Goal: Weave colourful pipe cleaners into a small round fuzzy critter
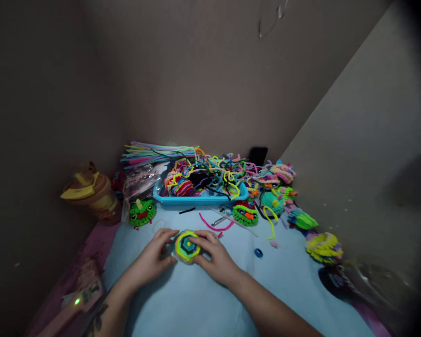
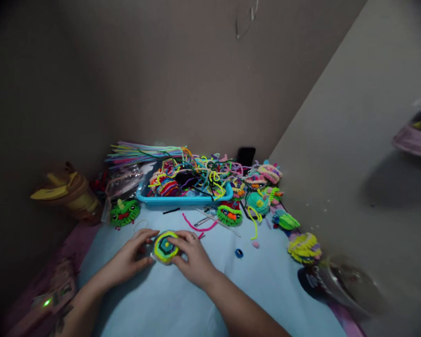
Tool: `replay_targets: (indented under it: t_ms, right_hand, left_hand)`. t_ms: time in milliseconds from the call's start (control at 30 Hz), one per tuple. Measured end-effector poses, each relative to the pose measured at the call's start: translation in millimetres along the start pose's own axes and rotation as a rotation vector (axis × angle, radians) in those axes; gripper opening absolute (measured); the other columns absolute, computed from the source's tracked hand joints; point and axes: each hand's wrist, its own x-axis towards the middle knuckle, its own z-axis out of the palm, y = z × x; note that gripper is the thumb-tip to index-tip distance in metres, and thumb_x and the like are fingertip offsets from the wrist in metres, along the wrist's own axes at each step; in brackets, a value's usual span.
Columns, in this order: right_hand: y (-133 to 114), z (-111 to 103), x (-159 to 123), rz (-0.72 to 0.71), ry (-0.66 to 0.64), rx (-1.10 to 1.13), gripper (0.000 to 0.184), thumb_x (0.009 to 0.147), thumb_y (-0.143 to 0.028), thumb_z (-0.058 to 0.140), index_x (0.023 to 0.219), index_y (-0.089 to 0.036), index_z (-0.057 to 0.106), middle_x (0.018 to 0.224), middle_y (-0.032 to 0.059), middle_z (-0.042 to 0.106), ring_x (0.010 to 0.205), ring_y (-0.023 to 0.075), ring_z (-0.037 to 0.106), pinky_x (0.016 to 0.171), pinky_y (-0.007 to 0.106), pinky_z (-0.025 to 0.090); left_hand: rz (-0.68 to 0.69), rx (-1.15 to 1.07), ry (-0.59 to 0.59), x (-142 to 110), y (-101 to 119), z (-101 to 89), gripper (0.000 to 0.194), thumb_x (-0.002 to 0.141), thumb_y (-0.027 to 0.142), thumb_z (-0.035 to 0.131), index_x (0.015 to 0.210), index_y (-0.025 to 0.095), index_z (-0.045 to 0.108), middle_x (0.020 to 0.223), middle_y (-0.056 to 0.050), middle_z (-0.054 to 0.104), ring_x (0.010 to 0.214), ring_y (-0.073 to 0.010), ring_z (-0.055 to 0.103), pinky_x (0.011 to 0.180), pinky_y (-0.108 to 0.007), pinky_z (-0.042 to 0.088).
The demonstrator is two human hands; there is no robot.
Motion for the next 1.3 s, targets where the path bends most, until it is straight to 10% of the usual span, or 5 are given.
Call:
replay_targets:
  t_ms: [267,500,733,1133,1300]
  right_hand:
    - [-12,-15,11,-0.041,0.184,0.007,0.04,0.08,-0.013,0.055,0.117,-0.028,0.056,0.127,0.0072,0.05,0.121,0.0207,0.047,0.102,0.039,0.04]
    - [-1,-104,131,-0.051,0.628,-0.268,0.037,0.085,-0.027,0.05,0.121,-0.018,0.052,0.118,0.0122,0.058,0.109,0.0218,0.055,0.091,0.037,0.046]
    - [42,-147,233,0.234,0.336,-0.643,0.015,0.074,-0.022,0.063,0.086,-0.016,0.069,0.088,0.0086,0.071,0.087,0.0217,0.063,0.083,0.033,0.045]
    - [27,-181,255,0.229,0.487,-0.793,0.031,0.087,-0.024,0.042,0.115,-0.016,0.053,0.102,0.0124,0.066,0.091,0.0224,0.061,0.074,0.031,0.044]
    - [35,-191,247,0.151,0.267,-0.894,0.023,0.078,-0.021,0.056,0.099,-0.017,0.062,0.098,0.0107,0.067,0.09,0.0227,0.059,0.077,0.032,0.044]
  left_hand:
    - [0.135,0.113,-0.026,3,12,26.1,0.08,0.074,0.038,0.069,0.142,0.026,0.029,0.149,-0.013,0.028,0.138,-0.0303,0.022,0.111,-0.05,0.024]
    - [0.117,0.114,-0.083,5,16,29.5,0.063,0.074,0.028,0.068,0.133,0.027,0.045,0.143,-0.01,0.039,0.132,-0.0269,0.034,0.11,-0.045,0.029]
    - [0.083,0.098,-0.031,1,22,21.7,0.066,0.068,0.031,0.072,0.129,0.024,0.049,0.136,-0.012,0.046,0.124,-0.0282,0.043,0.106,-0.044,0.033]
    - [0.01,0.104,-0.106,1,23,13.7,0.072,0.067,0.035,0.073,0.134,0.026,0.047,0.144,-0.011,0.039,0.131,-0.03,0.035,0.109,-0.046,0.028]
    - [-0.002,0.097,-0.113,1,21,14.3,0.072,0.067,0.033,0.073,0.134,0.027,0.046,0.145,-0.011,0.038,0.132,-0.0303,0.034,0.11,-0.047,0.027]
